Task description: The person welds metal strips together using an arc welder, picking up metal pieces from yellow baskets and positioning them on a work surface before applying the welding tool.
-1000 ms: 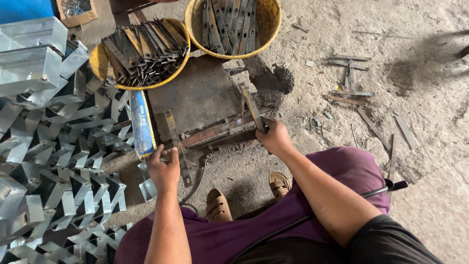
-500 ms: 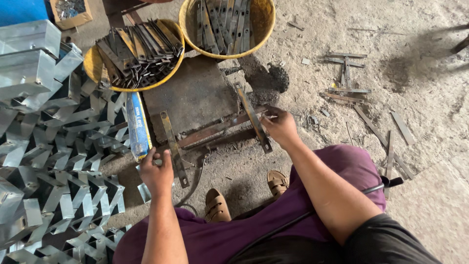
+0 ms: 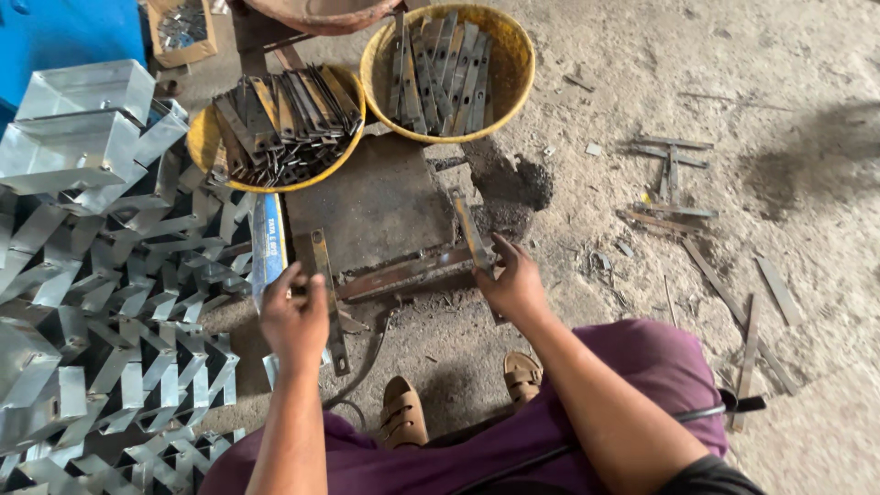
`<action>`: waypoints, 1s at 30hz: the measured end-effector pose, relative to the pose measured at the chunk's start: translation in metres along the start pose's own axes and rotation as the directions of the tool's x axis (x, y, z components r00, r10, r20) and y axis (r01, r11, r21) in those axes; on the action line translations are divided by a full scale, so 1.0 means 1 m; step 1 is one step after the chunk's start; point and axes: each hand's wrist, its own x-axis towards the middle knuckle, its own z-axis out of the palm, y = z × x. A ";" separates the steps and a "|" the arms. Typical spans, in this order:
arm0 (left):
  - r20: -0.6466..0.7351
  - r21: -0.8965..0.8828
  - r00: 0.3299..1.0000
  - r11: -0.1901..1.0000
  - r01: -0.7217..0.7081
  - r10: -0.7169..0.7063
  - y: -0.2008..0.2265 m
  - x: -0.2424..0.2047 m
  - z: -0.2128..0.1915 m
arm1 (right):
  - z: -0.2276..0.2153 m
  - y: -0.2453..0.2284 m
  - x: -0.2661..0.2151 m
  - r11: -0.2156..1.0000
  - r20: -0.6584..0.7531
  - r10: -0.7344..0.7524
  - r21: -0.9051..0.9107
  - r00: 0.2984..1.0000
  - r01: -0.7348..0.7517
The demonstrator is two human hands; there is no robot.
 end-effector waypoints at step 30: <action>0.275 0.530 0.954 0.847 -0.048 -0.117 0.069 0.211 0.313 | -0.068 -0.011 0.017 0.944 0.362 0.292 -0.257 0.885 -0.206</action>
